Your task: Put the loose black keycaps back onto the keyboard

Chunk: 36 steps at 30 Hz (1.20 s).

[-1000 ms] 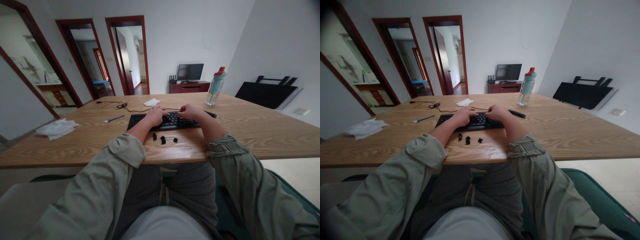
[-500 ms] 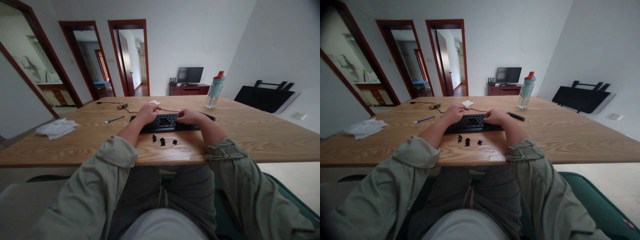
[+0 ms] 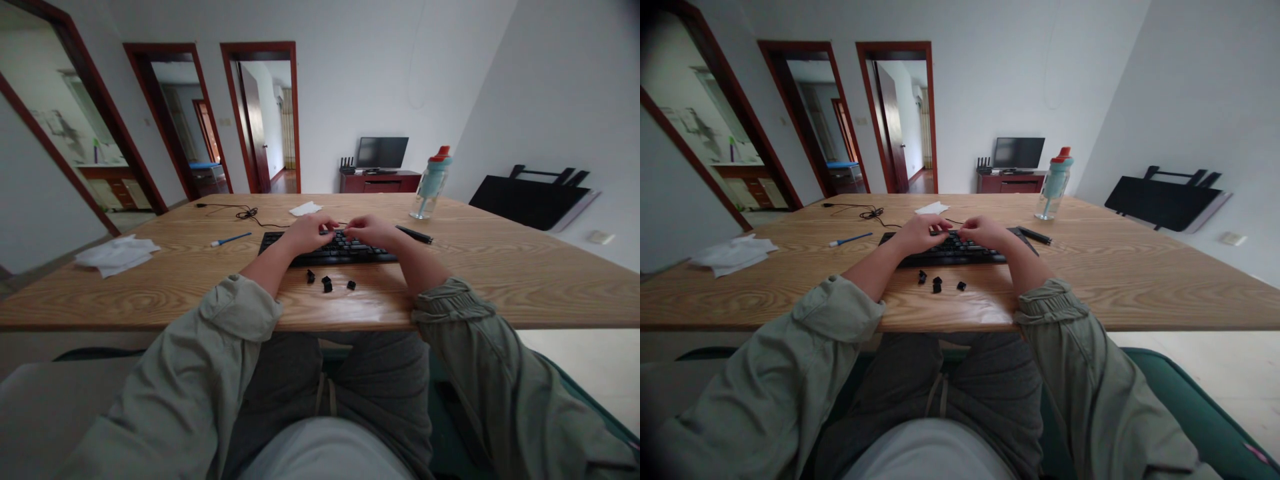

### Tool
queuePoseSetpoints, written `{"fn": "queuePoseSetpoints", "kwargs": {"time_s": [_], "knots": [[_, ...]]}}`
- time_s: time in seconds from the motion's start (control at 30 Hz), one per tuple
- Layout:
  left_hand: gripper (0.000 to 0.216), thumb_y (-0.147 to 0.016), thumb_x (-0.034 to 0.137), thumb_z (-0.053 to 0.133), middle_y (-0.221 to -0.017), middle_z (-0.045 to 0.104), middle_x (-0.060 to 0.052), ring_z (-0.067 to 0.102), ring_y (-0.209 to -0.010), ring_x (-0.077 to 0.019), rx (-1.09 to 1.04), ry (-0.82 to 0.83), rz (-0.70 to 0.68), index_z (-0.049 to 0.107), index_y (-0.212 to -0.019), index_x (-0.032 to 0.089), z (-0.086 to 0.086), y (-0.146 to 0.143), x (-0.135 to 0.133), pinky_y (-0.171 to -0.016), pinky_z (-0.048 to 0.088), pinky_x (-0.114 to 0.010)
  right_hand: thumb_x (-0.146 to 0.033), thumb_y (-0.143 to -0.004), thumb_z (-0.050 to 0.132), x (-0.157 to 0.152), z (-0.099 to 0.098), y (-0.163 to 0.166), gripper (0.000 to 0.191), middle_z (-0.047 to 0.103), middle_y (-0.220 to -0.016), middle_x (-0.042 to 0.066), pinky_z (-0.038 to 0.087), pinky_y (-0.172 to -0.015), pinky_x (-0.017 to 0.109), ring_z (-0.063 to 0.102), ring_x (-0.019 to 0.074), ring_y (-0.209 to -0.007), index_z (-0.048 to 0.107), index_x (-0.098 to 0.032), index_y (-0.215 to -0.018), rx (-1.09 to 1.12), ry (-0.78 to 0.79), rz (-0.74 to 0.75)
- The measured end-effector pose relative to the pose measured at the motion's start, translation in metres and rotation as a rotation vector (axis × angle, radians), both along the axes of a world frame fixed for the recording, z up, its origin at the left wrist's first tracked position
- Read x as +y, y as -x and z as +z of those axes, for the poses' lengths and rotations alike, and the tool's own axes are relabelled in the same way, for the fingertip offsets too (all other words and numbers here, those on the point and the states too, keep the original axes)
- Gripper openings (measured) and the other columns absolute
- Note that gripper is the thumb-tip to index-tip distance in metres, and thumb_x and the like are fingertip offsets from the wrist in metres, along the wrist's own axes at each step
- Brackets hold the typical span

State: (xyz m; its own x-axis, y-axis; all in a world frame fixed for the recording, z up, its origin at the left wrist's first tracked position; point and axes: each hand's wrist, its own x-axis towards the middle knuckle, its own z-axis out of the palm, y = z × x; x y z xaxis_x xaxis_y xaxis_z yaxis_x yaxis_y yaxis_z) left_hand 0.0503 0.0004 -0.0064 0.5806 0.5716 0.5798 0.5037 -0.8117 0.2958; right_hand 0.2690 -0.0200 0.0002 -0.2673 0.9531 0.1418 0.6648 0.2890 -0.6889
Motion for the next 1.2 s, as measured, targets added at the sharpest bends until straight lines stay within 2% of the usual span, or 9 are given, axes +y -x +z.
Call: {"fn": "queuePoseSetpoints", "kwargs": {"time_s": [0.13,0.23,0.3,0.47,0.7,0.97,1.2], "knots": [[0.029,-0.083,0.036,0.066,-0.091,0.072,-0.003,0.059,-0.071,-0.0122,-0.025,0.023,-0.057,0.074,-0.106,0.019,0.001,-0.006,-0.004,-0.067,0.046,-0.025,-0.031,-0.083,0.059,-0.007,0.001,0.014,0.019,0.047,-0.060,-0.002,0.026,-0.046,0.022,0.037,0.0085,-0.052,0.063,-0.013,-0.088,0.364,0.056,0.045],[0.031,-0.083,0.038,0.067,-0.094,0.071,-0.004,0.059,-0.073,-0.0122,-0.089,-0.005,-0.030,0.073,-0.106,0.018,0.004,-0.007,-0.006,-0.067,0.046,-0.025,-0.031,-0.079,0.062,-0.005,-0.002,0.016,0.021,0.051,-0.067,-0.002,0.024,-0.045,0.020,0.036,0.0066,-0.052,0.062,-0.014,-0.091,0.556,0.115,0.081],[0.029,-0.084,0.034,0.067,-0.096,0.071,-0.004,0.059,-0.075,-0.0123,-0.096,-0.039,-0.029,0.074,-0.106,0.018,0.006,-0.007,-0.007,-0.069,0.046,-0.025,-0.033,-0.077,0.064,-0.002,-0.005,0.015,0.024,0.053,-0.072,-0.001,0.025,-0.045,0.018,0.036,0.0059,-0.053,0.062,-0.014,-0.092,0.605,0.129,0.103],[0.025,-0.087,0.025,0.061,-0.091,0.071,-0.004,0.060,-0.074,-0.0121,-0.088,-0.080,-0.015,0.075,-0.106,0.018,0.008,-0.007,-0.010,-0.070,0.046,-0.025,-0.040,-0.080,0.063,0.001,-0.008,0.011,0.030,0.049,-0.068,-0.001,0.030,-0.047,0.019,0.040,0.0075,-0.055,0.066,-0.013,-0.093,0.502,0.084,0.114],[0.026,-0.085,0.027,0.063,-0.090,0.071,-0.005,0.059,-0.072,-0.0120,-0.109,-0.057,0.016,0.074,-0.107,0.016,0.009,-0.008,-0.012,-0.071,0.047,-0.025,-0.035,-0.084,0.057,0.002,-0.007,0.013,0.025,0.046,-0.064,0.000,0.028,-0.047,0.021,0.036,0.0085,-0.054,0.066,-0.011,-0.089,0.508,0.091,0.100],[0.026,-0.085,0.031,0.066,-0.092,0.069,-0.004,0.057,-0.071,-0.0113,-0.091,-0.079,0.019,0.073,-0.107,0.017,0.009,-0.007,-0.013,-0.069,0.046,-0.024,-0.034,-0.086,0.052,0.002,-0.006,0.013,0.024,0.058,-0.078,0.005,0.035,-0.053,0.021,0.042,0.0109,-0.061,0.065,-0.014,-0.091,0.458,0.129,0.076],[0.025,-0.084,0.031,0.068,-0.091,0.067,-0.004,0.055,-0.070,-0.0107,-0.108,-0.094,0.008,0.073,-0.104,0.017,0.007,-0.007,-0.011,-0.067,0.044,-0.024,-0.036,-0.084,0.053,0.004,-0.007,0.011,0.024,0.060,-0.083,0.005,0.037,-0.054,0.021,0.046,0.0116,-0.064,0.062,-0.016,-0.094,0.459,0.144,0.063]]}}
